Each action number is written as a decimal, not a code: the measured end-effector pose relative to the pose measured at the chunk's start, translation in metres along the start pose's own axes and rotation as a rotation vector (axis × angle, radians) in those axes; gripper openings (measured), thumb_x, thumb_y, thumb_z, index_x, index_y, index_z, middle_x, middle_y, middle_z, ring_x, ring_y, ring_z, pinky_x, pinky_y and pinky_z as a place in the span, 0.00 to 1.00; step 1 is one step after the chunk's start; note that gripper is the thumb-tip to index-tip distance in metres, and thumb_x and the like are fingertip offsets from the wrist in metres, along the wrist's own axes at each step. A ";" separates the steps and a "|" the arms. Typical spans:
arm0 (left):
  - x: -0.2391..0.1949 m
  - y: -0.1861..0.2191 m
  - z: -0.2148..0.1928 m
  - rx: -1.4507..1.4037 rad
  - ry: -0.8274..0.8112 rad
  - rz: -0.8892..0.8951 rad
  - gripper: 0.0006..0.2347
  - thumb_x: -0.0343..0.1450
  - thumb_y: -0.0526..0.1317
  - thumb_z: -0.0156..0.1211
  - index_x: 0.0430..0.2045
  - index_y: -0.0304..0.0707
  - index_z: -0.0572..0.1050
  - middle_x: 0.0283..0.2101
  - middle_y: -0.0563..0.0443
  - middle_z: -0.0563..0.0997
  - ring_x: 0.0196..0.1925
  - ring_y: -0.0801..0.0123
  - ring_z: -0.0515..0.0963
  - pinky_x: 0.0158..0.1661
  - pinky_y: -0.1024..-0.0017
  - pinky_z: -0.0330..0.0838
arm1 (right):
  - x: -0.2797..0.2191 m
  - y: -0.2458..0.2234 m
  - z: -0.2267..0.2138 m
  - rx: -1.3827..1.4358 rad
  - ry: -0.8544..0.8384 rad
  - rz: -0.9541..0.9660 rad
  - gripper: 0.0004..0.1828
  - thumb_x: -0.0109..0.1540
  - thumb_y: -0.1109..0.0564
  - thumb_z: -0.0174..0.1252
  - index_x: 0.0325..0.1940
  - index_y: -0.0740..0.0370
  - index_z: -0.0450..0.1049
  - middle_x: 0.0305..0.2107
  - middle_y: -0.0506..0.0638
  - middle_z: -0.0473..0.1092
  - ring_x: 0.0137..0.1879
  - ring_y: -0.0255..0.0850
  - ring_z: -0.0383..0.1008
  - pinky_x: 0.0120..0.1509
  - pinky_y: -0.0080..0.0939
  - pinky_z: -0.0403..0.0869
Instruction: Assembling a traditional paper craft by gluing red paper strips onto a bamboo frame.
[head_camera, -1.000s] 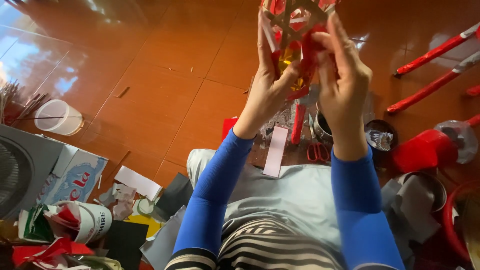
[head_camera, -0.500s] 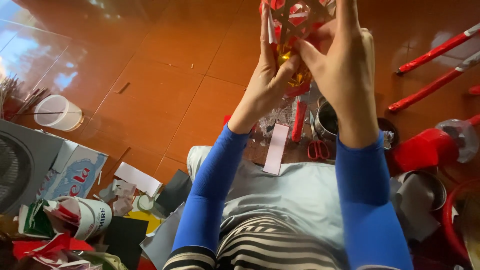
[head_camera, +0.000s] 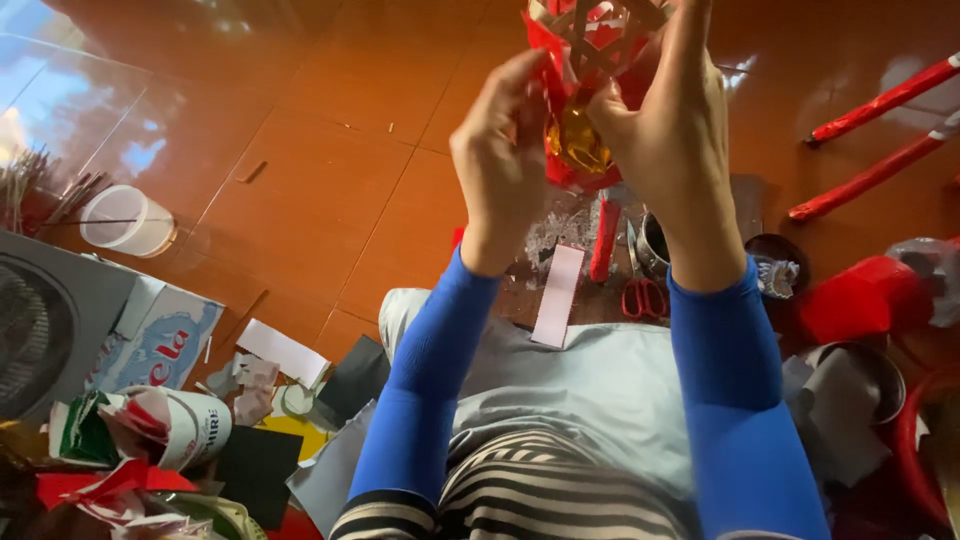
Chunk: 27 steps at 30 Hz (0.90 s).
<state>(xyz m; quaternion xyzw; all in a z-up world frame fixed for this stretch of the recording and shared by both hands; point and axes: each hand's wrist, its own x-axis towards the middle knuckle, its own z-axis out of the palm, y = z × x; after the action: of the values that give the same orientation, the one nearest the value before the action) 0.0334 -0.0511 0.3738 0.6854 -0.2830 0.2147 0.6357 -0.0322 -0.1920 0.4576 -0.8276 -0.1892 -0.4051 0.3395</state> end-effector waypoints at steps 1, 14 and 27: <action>0.006 -0.014 0.001 0.002 -0.001 -0.004 0.15 0.81 0.33 0.52 0.65 0.36 0.70 0.60 0.47 0.81 0.62 0.68 0.84 0.61 0.72 0.83 | -0.005 0.008 0.002 0.002 -0.002 0.003 0.37 0.68 0.71 0.63 0.71 0.60 0.46 0.47 0.63 0.74 0.53 0.57 0.81 0.54 0.52 0.77; 0.039 -0.032 0.000 -1.059 -0.307 -0.699 0.15 0.77 0.43 0.52 0.59 0.42 0.67 0.47 0.49 0.81 0.40 0.72 0.83 0.40 0.71 0.81 | -0.007 0.014 0.001 0.007 -0.022 -0.103 0.32 0.68 0.74 0.59 0.70 0.63 0.52 0.44 0.62 0.75 0.50 0.55 0.82 0.51 0.46 0.80; 0.042 -0.038 0.026 -0.470 -0.115 -0.272 0.14 0.77 0.33 0.41 0.56 0.33 0.66 0.33 0.49 0.76 0.30 0.73 0.71 0.31 0.68 0.71 | 0.012 -0.008 -0.044 -0.680 -0.031 -0.284 0.09 0.73 0.57 0.61 0.41 0.63 0.75 0.27 0.55 0.73 0.34 0.53 0.73 0.40 0.50 0.69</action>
<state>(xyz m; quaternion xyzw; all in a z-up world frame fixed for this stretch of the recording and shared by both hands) 0.0887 -0.0810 0.3703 0.5620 -0.2659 0.0164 0.7830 -0.0535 -0.2174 0.4894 -0.8645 -0.1618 -0.4755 -0.0175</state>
